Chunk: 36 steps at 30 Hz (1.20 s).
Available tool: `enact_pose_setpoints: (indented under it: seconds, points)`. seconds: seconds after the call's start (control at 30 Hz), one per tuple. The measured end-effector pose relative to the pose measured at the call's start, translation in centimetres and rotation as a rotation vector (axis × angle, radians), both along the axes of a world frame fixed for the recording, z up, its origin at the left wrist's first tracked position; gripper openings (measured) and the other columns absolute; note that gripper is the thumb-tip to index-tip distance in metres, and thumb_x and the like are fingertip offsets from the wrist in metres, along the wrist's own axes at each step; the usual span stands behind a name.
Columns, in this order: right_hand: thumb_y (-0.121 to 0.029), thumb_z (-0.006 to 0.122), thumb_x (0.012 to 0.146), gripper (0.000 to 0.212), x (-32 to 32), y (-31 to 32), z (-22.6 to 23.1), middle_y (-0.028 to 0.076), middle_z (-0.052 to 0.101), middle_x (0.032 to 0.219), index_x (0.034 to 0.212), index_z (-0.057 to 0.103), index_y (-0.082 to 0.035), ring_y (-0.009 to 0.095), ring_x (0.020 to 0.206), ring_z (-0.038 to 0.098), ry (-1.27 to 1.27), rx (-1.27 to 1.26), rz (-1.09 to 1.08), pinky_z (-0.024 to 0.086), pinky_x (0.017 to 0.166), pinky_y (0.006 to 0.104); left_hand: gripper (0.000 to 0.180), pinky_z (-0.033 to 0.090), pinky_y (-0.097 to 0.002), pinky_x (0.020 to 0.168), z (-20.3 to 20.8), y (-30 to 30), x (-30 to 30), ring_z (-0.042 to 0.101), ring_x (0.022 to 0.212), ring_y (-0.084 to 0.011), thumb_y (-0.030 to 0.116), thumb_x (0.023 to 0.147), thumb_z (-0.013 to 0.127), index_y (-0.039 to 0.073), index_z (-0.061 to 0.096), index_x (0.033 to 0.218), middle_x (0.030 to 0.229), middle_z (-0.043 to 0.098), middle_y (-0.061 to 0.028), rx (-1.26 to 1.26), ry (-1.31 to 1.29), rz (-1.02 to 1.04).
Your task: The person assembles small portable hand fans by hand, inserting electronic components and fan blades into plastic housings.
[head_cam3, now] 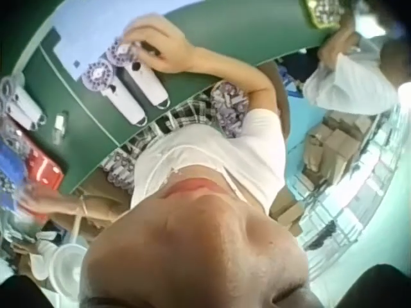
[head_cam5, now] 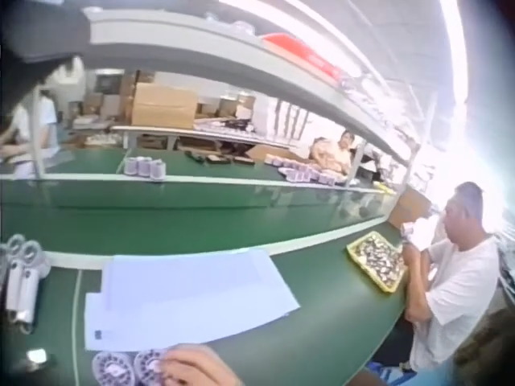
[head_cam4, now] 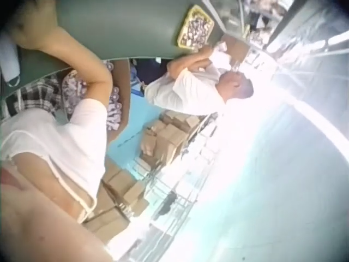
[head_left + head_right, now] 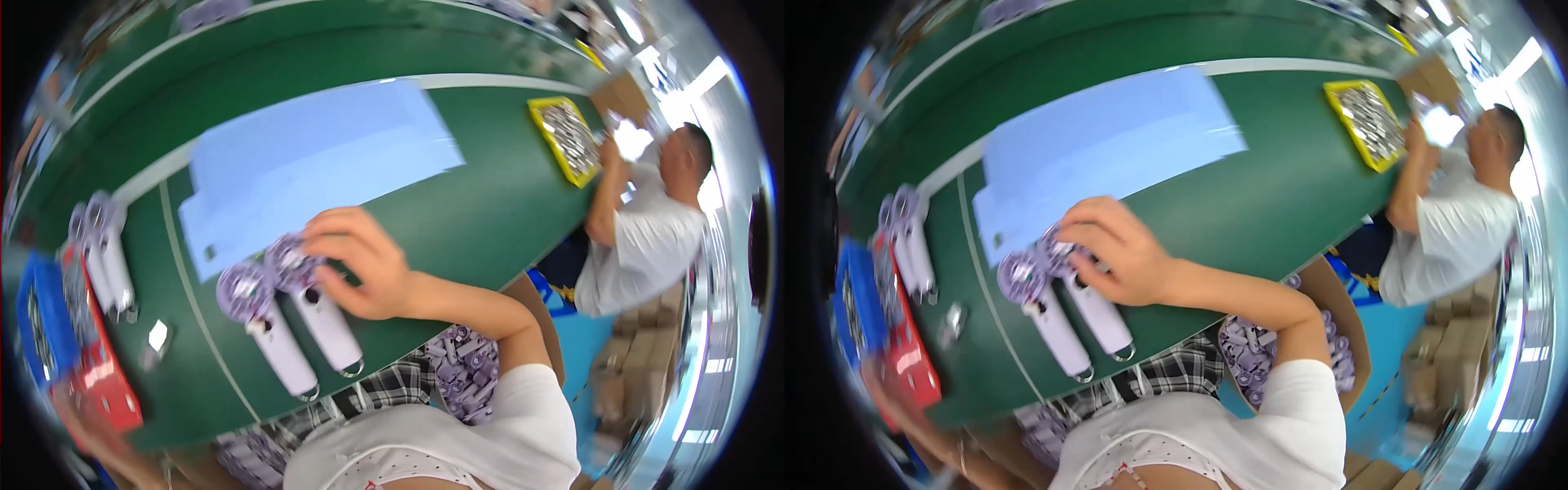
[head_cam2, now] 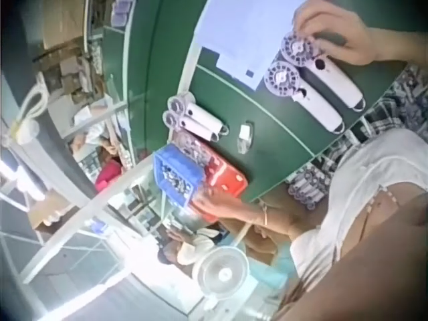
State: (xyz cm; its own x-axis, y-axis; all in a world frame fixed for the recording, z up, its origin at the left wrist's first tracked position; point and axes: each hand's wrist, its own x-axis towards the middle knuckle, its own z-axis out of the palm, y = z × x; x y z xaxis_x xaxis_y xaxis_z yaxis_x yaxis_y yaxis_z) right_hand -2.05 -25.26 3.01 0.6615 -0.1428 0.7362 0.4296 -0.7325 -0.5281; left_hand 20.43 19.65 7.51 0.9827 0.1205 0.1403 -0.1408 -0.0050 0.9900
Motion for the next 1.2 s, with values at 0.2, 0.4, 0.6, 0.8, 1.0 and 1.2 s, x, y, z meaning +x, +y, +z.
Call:
enact_pose_setpoints:
  seconds: [0.2,0.4,0.6,0.8,1.0,1.2]
  points:
    - [0.004,0.065,0.085,0.018,0.0,1.4,4.5,0.013,0.068,0.094,0.103,0.066,0.001,0.021,0.085,0.066,0.333,0.166,0.153,0.052,0.075,0.0297,0.034,0.049,-0.0213,0.062,1.3,-21.2,-9.2,0.058,0.078,-0.0065,0.021,0.096,0.066,0.008,0.057,0.126,0.122,0.059,-0.0019,0.040,0.315,-1.229]
    - [0.001,0.061,0.095,0.011,0.5,1.7,4.7,0.005,0.066,0.095,0.105,0.064,0.005,0.010,0.087,0.061,0.527,0.782,0.282,0.049,0.074,0.0239,0.035,0.037,-0.0199,0.057,-0.9,-25.8,-9.7,0.050,0.065,-0.0023,0.013,0.085,0.077,0.007,0.057,0.113,0.079,0.063,0.0031,0.183,-0.061,-1.168]
    - [0.000,0.061,0.095,0.015,-0.2,0.7,3.5,0.006,0.065,0.098,0.109,0.063,0.005,0.009,0.086,0.061,0.510,0.834,0.228,0.049,0.072,0.0211,0.035,0.035,-0.0188,0.056,-1.1,-26.2,-10.5,0.049,0.065,-0.0016,0.012,0.084,0.077,0.005,0.056,0.113,0.076,0.059,0.0031,0.134,-0.043,-1.109]
    - [0.001,0.059,0.095,0.018,0.2,-0.4,3.0,0.005,0.066,0.095,0.111,0.064,0.006,0.009,0.091,0.061,0.438,0.878,0.151,0.047,0.082,0.0231,0.016,0.034,-0.0254,0.044,-3.1,-24.6,-11.1,0.047,0.048,-0.0098,0.012,0.080,0.075,0.005,0.066,0.091,0.060,0.052,-0.0003,0.304,-0.676,-0.915]
    - [-0.003,0.055,0.095,0.029,0.1,-1.7,2.0,0.013,0.065,0.109,0.121,0.061,0.009,0.018,0.097,0.063,0.393,0.797,0.059,0.047,0.090,0.0318,0.015,0.026,-0.0246,0.044,-6.2,-25.0,-13.8,0.036,0.048,-0.0097,0.014,0.076,0.067,0.004,0.067,0.087,0.061,0.034,0.0042,0.454,-1.420,-0.915]
    - [-0.002,0.055,0.095,0.030,-0.1,-2.2,1.4,0.010,0.063,0.099,0.123,0.058,0.008,0.017,0.089,0.061,0.293,0.930,0.056,0.048,0.088,0.0346,0.021,0.027,-0.0235,0.045,-7.4,-25.0,-14.1,0.040,0.049,-0.0082,0.012,0.072,0.067,0.000,0.071,0.089,0.060,0.042,0.0046,0.559,-1.280,-0.987]
